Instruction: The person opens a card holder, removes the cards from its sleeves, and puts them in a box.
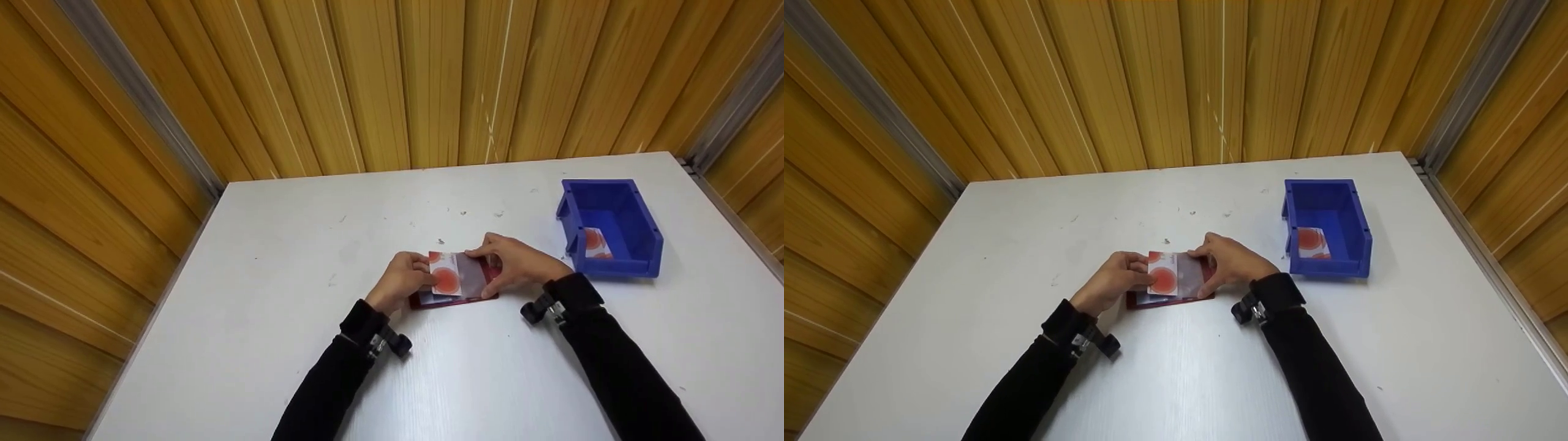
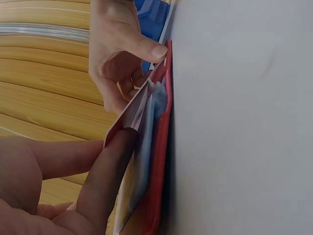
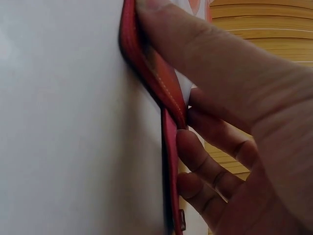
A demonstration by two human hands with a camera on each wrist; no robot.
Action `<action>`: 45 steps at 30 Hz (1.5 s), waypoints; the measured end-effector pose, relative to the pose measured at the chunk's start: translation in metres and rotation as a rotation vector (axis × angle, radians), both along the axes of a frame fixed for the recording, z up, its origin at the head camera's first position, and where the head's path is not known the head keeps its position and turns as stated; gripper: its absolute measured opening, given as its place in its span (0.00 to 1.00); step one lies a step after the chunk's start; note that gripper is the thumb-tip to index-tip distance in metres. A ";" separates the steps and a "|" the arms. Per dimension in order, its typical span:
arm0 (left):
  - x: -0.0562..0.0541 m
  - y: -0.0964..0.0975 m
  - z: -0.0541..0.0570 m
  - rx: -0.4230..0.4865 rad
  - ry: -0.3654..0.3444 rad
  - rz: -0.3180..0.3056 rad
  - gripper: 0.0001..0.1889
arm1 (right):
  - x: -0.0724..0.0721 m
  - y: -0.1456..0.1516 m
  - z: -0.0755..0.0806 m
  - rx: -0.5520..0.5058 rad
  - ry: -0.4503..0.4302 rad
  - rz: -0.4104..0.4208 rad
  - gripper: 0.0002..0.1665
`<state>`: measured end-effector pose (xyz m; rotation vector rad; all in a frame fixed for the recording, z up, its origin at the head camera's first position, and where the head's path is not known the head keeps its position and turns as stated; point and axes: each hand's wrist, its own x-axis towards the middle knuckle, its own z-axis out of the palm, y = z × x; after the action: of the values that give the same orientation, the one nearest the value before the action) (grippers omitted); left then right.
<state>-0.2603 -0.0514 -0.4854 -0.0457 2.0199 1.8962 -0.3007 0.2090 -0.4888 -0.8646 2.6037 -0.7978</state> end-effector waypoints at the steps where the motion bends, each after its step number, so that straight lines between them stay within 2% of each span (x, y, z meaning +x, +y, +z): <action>1: -0.001 -0.002 0.001 0.004 -0.006 0.001 0.17 | 0.000 0.000 0.000 -0.003 0.001 0.001 0.50; 8: -0.003 -0.010 0.005 -0.055 -0.001 -0.055 0.17 | -0.001 0.001 -0.001 -0.014 -0.002 -0.002 0.50; 13: -0.004 -0.016 0.020 -0.086 0.034 -0.044 0.19 | 0.000 0.002 -0.002 -0.042 0.003 0.014 0.51; 18: -0.005 -0.022 0.041 -0.027 0.061 -0.017 0.21 | 0.001 0.004 -0.001 -0.049 0.018 0.027 0.51; 21: -0.005 -0.024 0.048 0.031 0.089 -0.009 0.21 | 0.001 0.005 -0.001 -0.051 0.014 0.023 0.51; 26: -0.005 -0.022 0.047 0.055 0.115 0.001 0.22 | 0.000 0.006 -0.002 -0.056 0.021 0.023 0.52; 32: -0.004 -0.020 0.043 0.056 0.089 0.008 0.21 | 0.000 0.002 0.001 -0.038 0.015 0.026 0.52; 34: -0.004 -0.019 0.043 0.064 0.089 0.012 0.21 | 0.001 -0.001 0.005 -0.079 0.036 0.007 0.50; 37: -0.003 -0.017 0.040 0.084 0.098 0.016 0.20 | 0.005 -0.014 0.011 -0.235 0.058 -0.102 0.40; 41: 0.000 -0.005 0.033 0.111 0.098 0.020 0.19 | 0.015 -0.043 0.016 -0.518 -0.015 -0.354 0.25; 43: 0.003 0.003 0.028 0.114 0.094 0.023 0.19 | 0.022 -0.058 0.015 -0.608 -0.068 -0.474 0.22; 45: 0.005 0.011 0.023 0.122 0.090 0.024 0.18 | 0.029 -0.070 0.013 -0.647 -0.096 -0.556 0.19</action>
<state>-0.2555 -0.0403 -0.4622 0.0488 1.9634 2.0670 -0.2722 0.1388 -0.4757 -0.1913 2.5340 -1.8392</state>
